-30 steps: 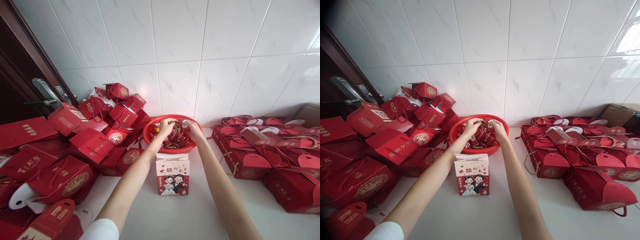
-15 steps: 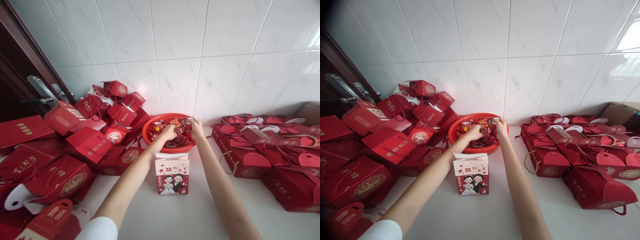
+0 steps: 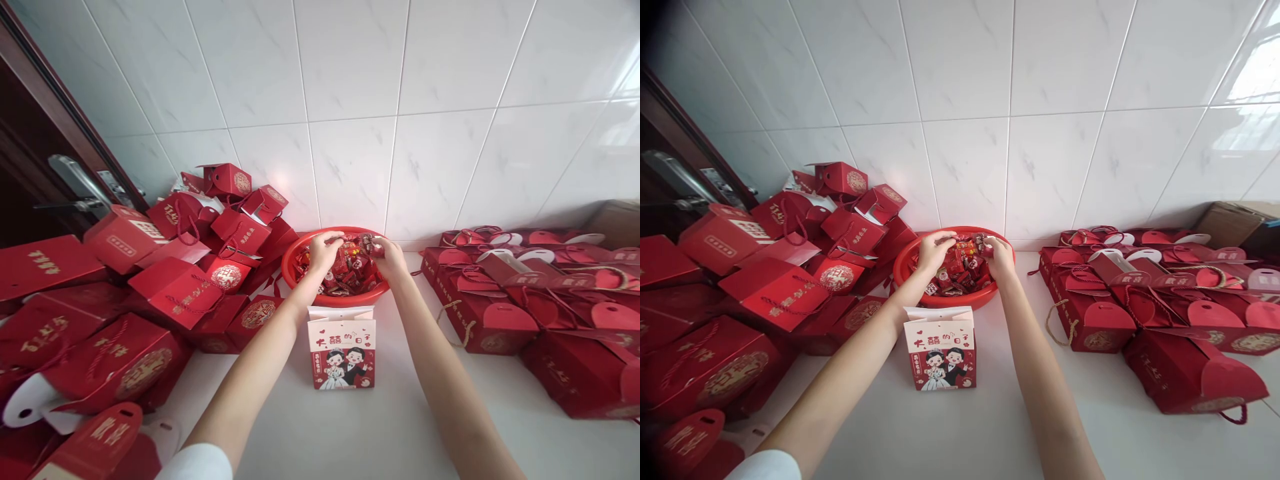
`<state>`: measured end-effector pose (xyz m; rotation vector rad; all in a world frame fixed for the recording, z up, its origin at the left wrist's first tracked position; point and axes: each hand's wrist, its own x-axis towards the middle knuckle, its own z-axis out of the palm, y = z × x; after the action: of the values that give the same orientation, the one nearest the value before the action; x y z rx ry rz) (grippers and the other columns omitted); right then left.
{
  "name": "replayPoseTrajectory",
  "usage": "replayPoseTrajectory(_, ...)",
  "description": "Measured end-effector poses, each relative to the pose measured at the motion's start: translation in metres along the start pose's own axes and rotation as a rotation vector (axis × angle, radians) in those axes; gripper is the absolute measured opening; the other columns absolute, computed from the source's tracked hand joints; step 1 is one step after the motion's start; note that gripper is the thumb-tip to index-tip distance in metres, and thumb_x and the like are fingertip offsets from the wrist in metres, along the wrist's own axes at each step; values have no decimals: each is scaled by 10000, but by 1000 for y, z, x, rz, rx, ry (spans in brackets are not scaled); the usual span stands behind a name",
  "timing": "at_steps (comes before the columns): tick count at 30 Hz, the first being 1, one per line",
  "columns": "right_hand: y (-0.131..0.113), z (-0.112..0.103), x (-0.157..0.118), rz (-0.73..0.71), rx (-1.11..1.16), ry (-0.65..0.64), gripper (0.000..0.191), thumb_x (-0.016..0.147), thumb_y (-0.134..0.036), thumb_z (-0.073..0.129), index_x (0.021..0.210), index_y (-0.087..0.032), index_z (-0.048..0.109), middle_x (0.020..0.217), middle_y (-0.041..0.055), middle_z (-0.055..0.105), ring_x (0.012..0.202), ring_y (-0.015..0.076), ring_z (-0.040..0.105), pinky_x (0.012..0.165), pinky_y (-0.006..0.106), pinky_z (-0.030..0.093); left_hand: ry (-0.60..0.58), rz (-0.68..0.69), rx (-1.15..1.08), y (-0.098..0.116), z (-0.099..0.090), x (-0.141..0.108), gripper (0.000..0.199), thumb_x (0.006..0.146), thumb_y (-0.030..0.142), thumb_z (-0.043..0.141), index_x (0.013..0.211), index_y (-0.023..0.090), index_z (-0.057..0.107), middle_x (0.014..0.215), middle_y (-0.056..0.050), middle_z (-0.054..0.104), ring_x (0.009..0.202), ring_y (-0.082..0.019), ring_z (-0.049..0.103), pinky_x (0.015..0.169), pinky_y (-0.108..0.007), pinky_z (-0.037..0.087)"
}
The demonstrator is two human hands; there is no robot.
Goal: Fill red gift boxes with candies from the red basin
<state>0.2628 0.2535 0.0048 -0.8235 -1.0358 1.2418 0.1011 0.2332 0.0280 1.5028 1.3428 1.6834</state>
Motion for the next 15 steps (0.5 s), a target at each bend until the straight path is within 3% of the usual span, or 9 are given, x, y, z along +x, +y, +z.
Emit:
replayPoseTrajectory(5,-1,0,2,98,145,-7,179,632,-311,716,693,-227,570,649,8,594,734,221,658,693,416,627,-14,26,-64,4,0,-2,152,688,76,687,694,219,738,895,-41,766,1005,-233,681,1020,-362,462)
replayPoseTrajectory(12,-6,0,-2,118,233,6,173,608,-254,716,689,-228,565,673,-15,612,691,188,630,699,400,627,-100,2,-63,3,2,-7,141,680,99,642,727,194,735,786,-23,738,804,-203,684,852,-336,528)
replayPoseTrajectory(15,-9,3,-6,108,261,6,163,605,-236,700,670,-226,551,637,-25,605,668,186,629,677,378,621,-103,4,-49,6,3,-8,121,692,154,695,803,188,725,864,-40,747,852,-210,687,851,-329,525)
